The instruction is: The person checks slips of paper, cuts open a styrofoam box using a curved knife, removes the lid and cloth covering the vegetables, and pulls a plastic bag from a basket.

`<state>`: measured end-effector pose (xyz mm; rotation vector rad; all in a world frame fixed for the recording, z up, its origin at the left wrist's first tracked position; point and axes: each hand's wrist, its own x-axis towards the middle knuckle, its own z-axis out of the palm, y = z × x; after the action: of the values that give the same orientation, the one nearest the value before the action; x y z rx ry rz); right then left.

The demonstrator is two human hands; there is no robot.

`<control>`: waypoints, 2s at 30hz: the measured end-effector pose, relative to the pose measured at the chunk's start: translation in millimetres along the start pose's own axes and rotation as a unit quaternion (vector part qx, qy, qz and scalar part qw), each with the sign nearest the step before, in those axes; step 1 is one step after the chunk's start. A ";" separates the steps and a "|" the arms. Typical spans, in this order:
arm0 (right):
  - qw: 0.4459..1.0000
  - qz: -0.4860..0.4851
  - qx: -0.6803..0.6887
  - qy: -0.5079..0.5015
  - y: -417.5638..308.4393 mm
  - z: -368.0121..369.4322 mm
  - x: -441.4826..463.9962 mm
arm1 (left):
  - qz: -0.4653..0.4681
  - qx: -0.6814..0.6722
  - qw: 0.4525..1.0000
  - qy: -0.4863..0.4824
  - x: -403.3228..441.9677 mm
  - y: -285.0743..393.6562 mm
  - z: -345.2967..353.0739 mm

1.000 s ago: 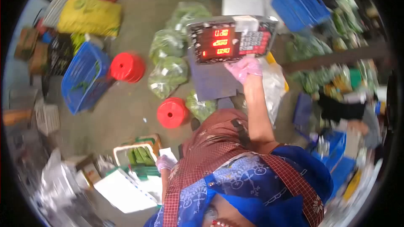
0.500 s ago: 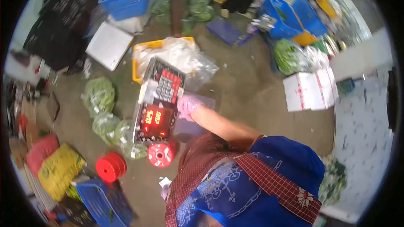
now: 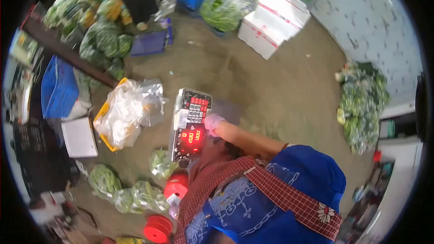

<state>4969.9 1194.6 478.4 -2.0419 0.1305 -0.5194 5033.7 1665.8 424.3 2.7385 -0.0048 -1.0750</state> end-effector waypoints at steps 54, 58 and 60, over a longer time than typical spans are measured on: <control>0.727 0.666 0.004 0.168 235.8 -470.9 -64.7 | 0.128 -0.225 0.966 0.020 48.8 501.7 -138.0; 0.803 0.573 -0.159 -0.047 249.5 -450.8 -40.2 | 0.119 -0.212 0.969 0.049 19.6 507.2 -147.1; 0.812 0.482 -0.277 -0.179 259.5 -439.9 -28.1 | 0.117 -0.180 0.975 0.052 6.2 510.1 -148.9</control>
<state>4793.9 716.3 434.4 -2.2314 1.1276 0.6148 5174.1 1192.7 621.5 2.3913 -0.1045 -0.7800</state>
